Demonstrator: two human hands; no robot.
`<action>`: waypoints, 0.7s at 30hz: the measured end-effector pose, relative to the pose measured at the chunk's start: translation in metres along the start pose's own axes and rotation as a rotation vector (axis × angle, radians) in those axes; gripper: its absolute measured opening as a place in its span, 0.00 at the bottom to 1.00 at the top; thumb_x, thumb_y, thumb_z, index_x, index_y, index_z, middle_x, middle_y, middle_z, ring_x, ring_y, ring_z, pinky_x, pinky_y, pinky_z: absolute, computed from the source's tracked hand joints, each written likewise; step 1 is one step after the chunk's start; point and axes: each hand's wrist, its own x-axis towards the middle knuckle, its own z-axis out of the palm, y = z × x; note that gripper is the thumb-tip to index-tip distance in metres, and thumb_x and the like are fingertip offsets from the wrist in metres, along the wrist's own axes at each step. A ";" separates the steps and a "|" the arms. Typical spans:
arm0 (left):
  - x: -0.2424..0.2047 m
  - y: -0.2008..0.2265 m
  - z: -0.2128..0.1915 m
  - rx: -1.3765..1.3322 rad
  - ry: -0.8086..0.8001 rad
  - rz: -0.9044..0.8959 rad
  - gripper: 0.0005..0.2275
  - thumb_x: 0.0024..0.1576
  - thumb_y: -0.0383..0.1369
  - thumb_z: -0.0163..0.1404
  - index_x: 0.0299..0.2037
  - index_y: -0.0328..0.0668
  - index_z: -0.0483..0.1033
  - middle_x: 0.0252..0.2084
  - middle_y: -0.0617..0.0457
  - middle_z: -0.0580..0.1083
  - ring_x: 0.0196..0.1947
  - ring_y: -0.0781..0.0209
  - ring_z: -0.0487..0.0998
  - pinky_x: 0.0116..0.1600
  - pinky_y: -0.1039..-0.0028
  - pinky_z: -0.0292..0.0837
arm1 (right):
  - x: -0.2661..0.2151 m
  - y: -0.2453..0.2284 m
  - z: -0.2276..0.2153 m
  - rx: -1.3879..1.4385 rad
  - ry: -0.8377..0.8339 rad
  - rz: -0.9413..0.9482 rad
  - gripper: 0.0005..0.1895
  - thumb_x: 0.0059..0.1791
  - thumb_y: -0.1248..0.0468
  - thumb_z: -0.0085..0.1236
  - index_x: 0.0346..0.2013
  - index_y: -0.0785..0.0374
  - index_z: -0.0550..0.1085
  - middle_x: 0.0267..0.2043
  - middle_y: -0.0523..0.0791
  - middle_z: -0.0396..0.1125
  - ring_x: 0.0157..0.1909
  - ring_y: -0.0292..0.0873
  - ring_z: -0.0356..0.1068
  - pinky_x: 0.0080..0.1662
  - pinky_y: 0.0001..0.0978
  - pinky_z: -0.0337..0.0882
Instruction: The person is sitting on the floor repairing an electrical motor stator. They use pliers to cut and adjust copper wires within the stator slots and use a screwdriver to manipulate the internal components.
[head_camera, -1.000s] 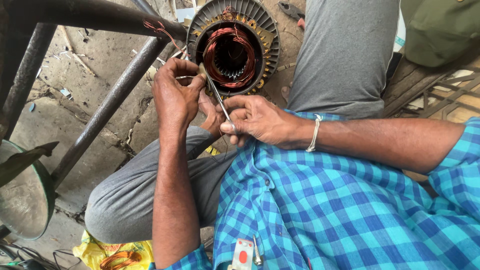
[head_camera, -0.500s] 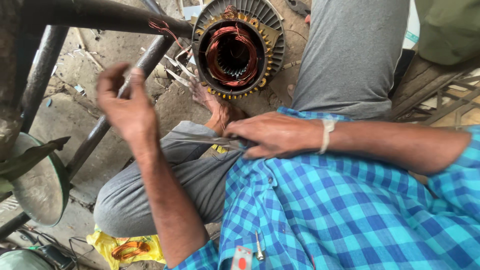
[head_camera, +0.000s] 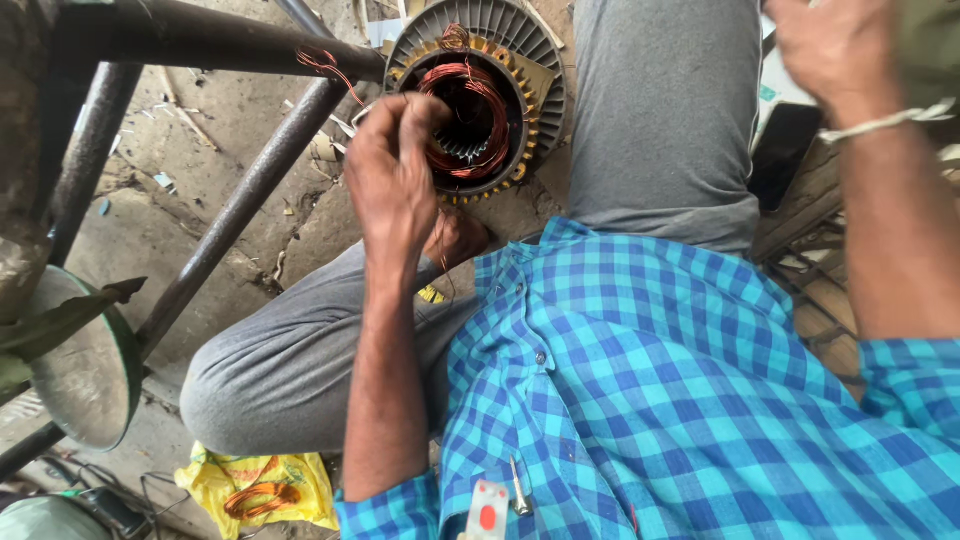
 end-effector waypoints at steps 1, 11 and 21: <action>-0.009 -0.002 -0.002 -0.071 -0.033 -0.034 0.11 0.70 0.35 0.46 0.45 0.38 0.79 0.39 0.50 0.82 0.41 0.63 0.83 0.48 0.71 0.83 | 0.002 0.029 0.011 -0.011 0.004 0.028 0.10 0.60 0.66 0.41 0.47 0.72 0.67 0.42 0.55 0.69 0.43 0.52 0.68 0.47 0.47 0.71; -0.080 -0.080 -0.036 -0.577 0.384 -0.578 0.15 0.65 0.41 0.49 0.44 0.33 0.78 0.30 0.44 0.79 0.25 0.59 0.81 0.31 0.74 0.77 | -0.020 0.100 0.103 0.271 -0.281 0.253 0.17 0.68 0.61 0.38 0.45 0.73 0.69 0.45 0.54 0.69 0.48 0.50 0.68 0.51 0.43 0.69; -0.069 0.008 -0.049 -0.271 0.059 -0.251 0.17 0.65 0.42 0.51 0.42 0.30 0.80 0.36 0.43 0.81 0.34 0.58 0.83 0.43 0.72 0.82 | -0.031 0.093 0.101 0.191 -0.264 0.131 0.10 0.62 0.69 0.42 0.49 0.72 0.71 0.47 0.52 0.70 0.51 0.48 0.71 0.53 0.38 0.71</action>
